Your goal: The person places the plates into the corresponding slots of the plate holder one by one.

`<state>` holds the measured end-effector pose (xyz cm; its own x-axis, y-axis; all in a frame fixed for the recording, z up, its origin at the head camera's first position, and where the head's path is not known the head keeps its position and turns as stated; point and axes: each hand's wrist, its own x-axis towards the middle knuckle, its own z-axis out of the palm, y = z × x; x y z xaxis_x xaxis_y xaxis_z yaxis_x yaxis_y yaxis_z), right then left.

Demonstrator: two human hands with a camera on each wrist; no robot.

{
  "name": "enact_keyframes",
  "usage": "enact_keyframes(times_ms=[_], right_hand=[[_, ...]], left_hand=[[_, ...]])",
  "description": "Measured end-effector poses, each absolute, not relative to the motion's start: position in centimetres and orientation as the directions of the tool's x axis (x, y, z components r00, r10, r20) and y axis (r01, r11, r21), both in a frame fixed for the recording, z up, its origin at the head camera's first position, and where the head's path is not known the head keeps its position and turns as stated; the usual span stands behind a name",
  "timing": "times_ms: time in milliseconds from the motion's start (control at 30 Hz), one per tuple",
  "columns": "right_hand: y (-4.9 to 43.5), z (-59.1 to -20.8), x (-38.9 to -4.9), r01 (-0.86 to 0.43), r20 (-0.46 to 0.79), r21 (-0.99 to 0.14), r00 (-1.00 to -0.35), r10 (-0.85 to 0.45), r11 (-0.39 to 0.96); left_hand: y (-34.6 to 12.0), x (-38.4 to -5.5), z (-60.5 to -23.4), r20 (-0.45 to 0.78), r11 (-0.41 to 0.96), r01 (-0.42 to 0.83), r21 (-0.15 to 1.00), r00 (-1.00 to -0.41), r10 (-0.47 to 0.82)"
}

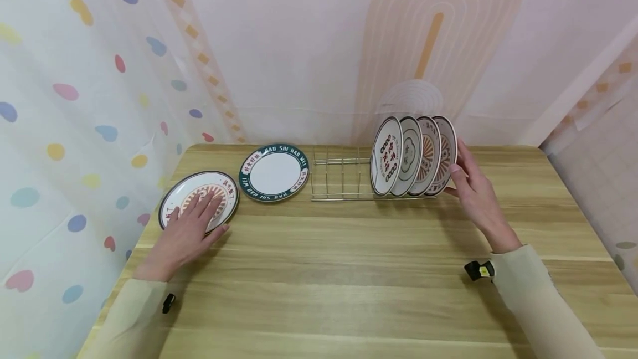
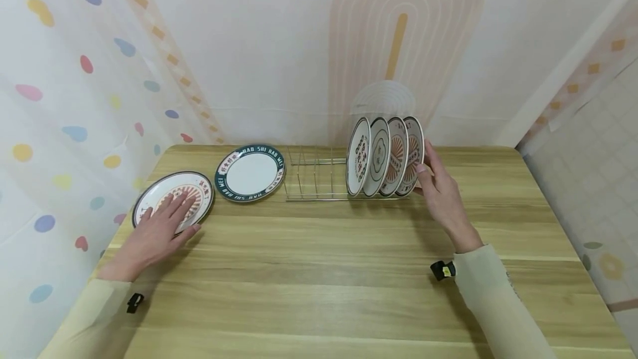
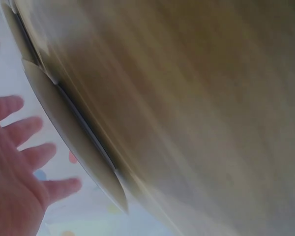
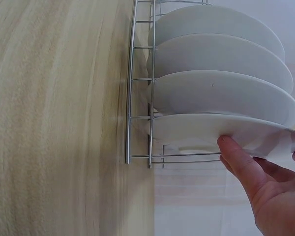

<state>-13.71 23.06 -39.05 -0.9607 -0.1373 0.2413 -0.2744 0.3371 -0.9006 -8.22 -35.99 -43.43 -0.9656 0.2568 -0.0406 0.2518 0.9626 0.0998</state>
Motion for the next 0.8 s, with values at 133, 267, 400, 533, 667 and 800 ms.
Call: enact_keyframes(times_ms=[133,267,400,533,667,800], right_hand=[[23.1,-39.1,-13.7,-0.278,0.249,-0.903,-0.96,-0.13,0.328],[23.1,-39.2,-13.7,-0.279,0.248,-0.904,-0.959,-0.134,0.324],[23.0,-39.2,-13.7,-0.281,0.249,-0.901,-0.959,-0.134,0.33],[22.9,-39.2,-13.7,-0.285,0.254,-0.903,-0.958,-0.136,0.322],[22.8,-39.2,-13.7,-0.29,0.259,-0.902,-0.956,-0.136,0.321],[22.9,-39.2,-13.7,-0.295,0.266,-0.899,-0.955,-0.131,0.324]], left_hand=[[-36.5,-8.3,-43.3,-0.076,0.953,0.28,0.115,-0.954,0.29],[-36.8,-8.2,-43.3,-0.079,0.94,0.317,0.124,-0.941,0.328],[-36.8,-8.2,-43.2,-0.081,0.935,0.328,0.134,-0.937,0.34],[-36.3,-7.9,-42.8,-0.087,0.942,0.317,0.113,-0.941,0.327],[-36.1,-7.2,-42.2,-0.029,0.935,0.35,0.06,-0.935,0.352],[-36.0,-6.5,-41.8,0.069,0.919,0.394,0.027,-0.918,0.391]])
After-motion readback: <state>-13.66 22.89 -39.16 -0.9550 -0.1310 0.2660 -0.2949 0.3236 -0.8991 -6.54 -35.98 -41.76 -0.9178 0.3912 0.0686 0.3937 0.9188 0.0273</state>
